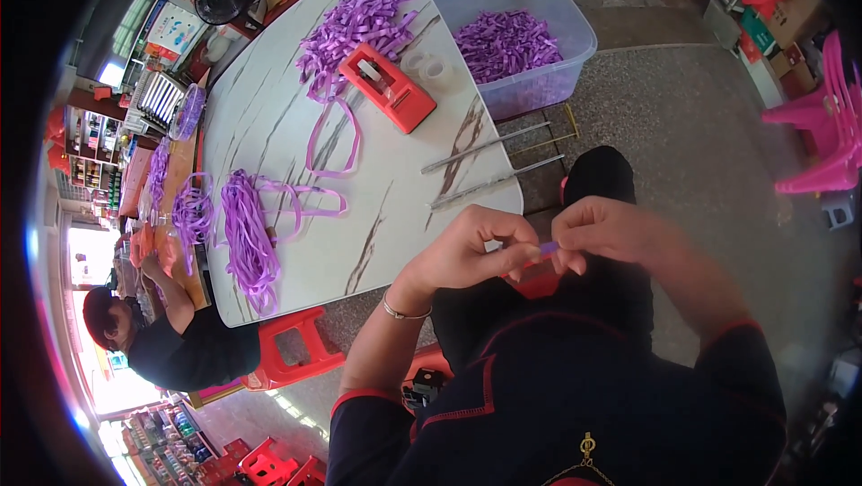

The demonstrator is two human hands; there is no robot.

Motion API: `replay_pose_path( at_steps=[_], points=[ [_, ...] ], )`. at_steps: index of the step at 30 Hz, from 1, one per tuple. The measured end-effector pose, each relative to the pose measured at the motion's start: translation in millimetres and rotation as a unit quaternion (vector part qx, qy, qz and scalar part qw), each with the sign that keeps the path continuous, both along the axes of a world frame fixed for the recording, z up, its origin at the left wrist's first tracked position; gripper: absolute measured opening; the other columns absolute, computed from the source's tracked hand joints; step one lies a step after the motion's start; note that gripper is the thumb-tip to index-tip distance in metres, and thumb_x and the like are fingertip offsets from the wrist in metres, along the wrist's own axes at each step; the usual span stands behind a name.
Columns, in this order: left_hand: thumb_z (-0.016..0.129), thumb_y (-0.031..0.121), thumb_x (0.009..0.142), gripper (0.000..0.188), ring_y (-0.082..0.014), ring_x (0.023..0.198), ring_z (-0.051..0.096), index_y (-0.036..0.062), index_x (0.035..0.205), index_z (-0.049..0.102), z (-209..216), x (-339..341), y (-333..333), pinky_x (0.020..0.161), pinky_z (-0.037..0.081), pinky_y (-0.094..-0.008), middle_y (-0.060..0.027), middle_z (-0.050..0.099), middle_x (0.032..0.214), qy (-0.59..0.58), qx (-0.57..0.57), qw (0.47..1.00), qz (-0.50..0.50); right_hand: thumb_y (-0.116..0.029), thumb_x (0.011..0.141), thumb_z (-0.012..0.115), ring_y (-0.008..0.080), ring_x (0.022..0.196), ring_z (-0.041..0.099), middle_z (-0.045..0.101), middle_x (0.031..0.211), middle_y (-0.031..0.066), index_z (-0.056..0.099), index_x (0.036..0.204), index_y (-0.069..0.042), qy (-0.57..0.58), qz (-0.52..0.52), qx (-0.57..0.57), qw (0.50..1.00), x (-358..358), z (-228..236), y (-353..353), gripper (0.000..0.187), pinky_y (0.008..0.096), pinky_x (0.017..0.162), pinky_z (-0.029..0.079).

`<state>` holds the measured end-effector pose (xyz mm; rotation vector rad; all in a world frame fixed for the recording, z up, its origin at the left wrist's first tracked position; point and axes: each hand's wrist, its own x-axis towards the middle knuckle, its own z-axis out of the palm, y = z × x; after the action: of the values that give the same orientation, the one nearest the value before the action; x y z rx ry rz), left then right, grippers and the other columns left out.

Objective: Using a metal jig to assemble purple ribbon bows on a table.

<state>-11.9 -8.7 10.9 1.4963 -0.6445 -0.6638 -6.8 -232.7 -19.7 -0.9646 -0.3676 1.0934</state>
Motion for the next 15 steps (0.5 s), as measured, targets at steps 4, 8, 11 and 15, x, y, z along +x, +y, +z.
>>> replay_pose_path(
  at_steps=[4, 8, 11, 15],
  points=[
    [0.056, 0.007, 0.085, 0.011, -0.0124, 0.060, 0.057, -0.0020, 0.084, 0.061, -7, 9, -2, 0.058, 0.045, -0.0248, -0.0077, 0.062, 0.075, 0.081, 0.013, 0.992, -0.094, -0.019, 0.087, 0.054, 0.0092, 0.067, 0.057, 0.063, 0.077, 0.0078, 0.061, 0.085, 0.001, 0.069, 0.026, 0.024, 0.997, -1, -7, -8, 0.021, 0.0228, 0.067, 0.045],
    [0.059, 0.005, 0.081, 0.011, -0.0225, 0.084, 0.058, 0.0000, 0.090, 0.062, -20, 27, -5, 0.075, 0.044, -0.0311, -0.0103, 0.062, 0.088, -0.298, 0.134, 0.937, 0.122, -0.017, 0.085, 0.053, 0.0099, 0.066, 0.057, 0.061, 0.071, 0.0060, 0.062, 0.078, 0.000, -0.101, -0.132, -0.161, 0.973, 11, -13, -26, 0.020, 0.0228, 0.067, 0.045],
    [0.058, 0.004, 0.081, 0.012, -0.0211, 0.081, 0.058, 0.0006, 0.092, 0.062, -36, 47, 4, 0.072, 0.045, -0.0291, -0.0103, 0.061, 0.085, -0.288, 0.132, 0.919, 0.236, -0.019, 0.086, 0.053, 0.0099, 0.068, 0.057, 0.060, 0.069, 0.0036, 0.062, 0.080, 0.000, -0.167, -0.287, -0.243, 0.911, 23, -39, -33, 0.021, 0.0220, 0.069, 0.043],
    [0.057, 0.006, 0.084, 0.011, -0.0112, 0.077, 0.057, -0.0015, 0.091, 0.062, -59, 67, 6, 0.067, 0.045, -0.0236, -0.0068, 0.061, 0.083, -0.236, 0.117, 0.918, 0.297, -0.021, 0.089, 0.052, 0.0088, 0.072, 0.056, 0.061, 0.075, 0.0025, 0.062, 0.087, 0.000, -0.197, -0.415, -0.225, 0.859, 40, -64, -18, 0.023, 0.0222, 0.071, 0.042]
  ],
)
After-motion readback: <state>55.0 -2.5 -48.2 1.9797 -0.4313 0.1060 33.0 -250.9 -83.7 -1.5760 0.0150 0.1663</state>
